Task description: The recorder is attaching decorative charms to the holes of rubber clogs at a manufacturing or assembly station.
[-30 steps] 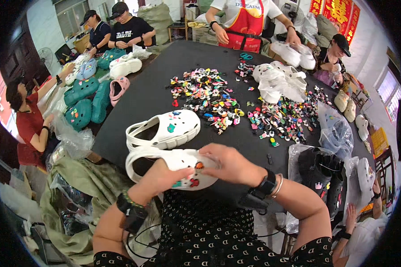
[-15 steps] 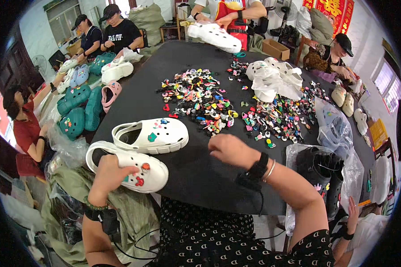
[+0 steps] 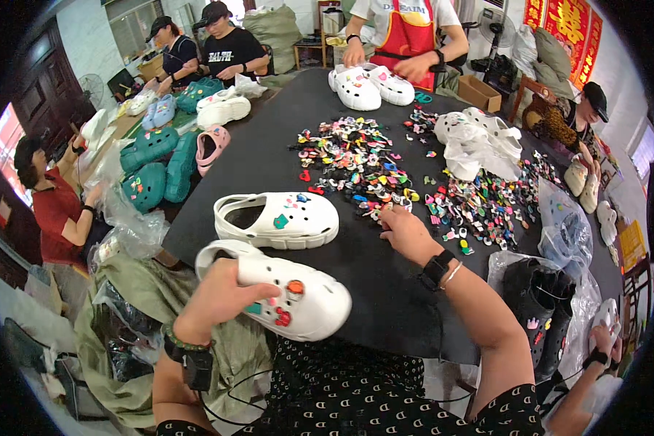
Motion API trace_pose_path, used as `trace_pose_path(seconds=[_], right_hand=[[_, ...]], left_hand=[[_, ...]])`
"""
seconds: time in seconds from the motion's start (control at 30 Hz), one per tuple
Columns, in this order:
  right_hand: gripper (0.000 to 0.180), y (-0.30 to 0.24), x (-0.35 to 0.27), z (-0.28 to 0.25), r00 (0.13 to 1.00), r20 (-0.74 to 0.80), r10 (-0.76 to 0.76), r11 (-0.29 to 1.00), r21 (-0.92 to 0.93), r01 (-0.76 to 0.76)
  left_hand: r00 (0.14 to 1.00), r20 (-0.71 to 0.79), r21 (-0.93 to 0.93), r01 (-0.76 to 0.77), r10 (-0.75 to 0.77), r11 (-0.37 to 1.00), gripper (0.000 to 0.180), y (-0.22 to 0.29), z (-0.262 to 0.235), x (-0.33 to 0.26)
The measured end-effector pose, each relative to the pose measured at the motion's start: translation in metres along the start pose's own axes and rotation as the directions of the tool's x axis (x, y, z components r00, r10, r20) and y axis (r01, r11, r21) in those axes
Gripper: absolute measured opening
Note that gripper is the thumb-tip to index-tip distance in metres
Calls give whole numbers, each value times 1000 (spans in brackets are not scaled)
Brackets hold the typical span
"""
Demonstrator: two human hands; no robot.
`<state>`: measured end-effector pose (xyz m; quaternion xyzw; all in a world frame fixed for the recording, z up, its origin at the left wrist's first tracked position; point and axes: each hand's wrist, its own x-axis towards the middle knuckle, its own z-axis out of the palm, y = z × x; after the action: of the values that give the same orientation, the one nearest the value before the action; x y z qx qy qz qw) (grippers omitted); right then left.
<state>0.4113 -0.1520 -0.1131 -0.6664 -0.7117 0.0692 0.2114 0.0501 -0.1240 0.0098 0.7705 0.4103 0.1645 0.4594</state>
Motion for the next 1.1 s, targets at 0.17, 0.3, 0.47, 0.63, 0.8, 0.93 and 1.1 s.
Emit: trace_pose_path(seconds=[0.17, 0.3, 0.47, 0.63, 0.8, 0.93, 1.1], right_hand=[[24, -8, -2, -11, 999, -4, 34, 990, 138, -33], [19, -14, -4, -28, 999, -39, 5, 987, 162, 1], [14, -31, -4, -43, 998, -56, -9, 981, 191, 19], [14, -55, 17, -36, 1000, 8, 2, 887, 462, -5], [16, -82, 42, -23, 998, 59, -10, 861, 508, -22], [13, -97, 58, -22, 989, 54, -134, 906, 412, 100], [17, -106, 68, -11, 982, 72, -172, 905, 405, 129]], left_hand=[[985, -68, 226, -139, 158, 964, 36, -30, 55, 18], [928, -179, 557, -179, 328, 811, 44, -23, 58, 17], [810, -416, 640, -62, 413, 765, 37, -3, 11, 32], [689, -451, 595, -241, 567, 767, 38, -18, 1, 82], [900, -434, 220, 140, -32, 965, 51, -50, 0, 118], [965, -68, -228, 232, -253, 946, 61, -44, -12, 127], [972, -119, 299, 230, -203, 926, 57, -29, -9, 136]])
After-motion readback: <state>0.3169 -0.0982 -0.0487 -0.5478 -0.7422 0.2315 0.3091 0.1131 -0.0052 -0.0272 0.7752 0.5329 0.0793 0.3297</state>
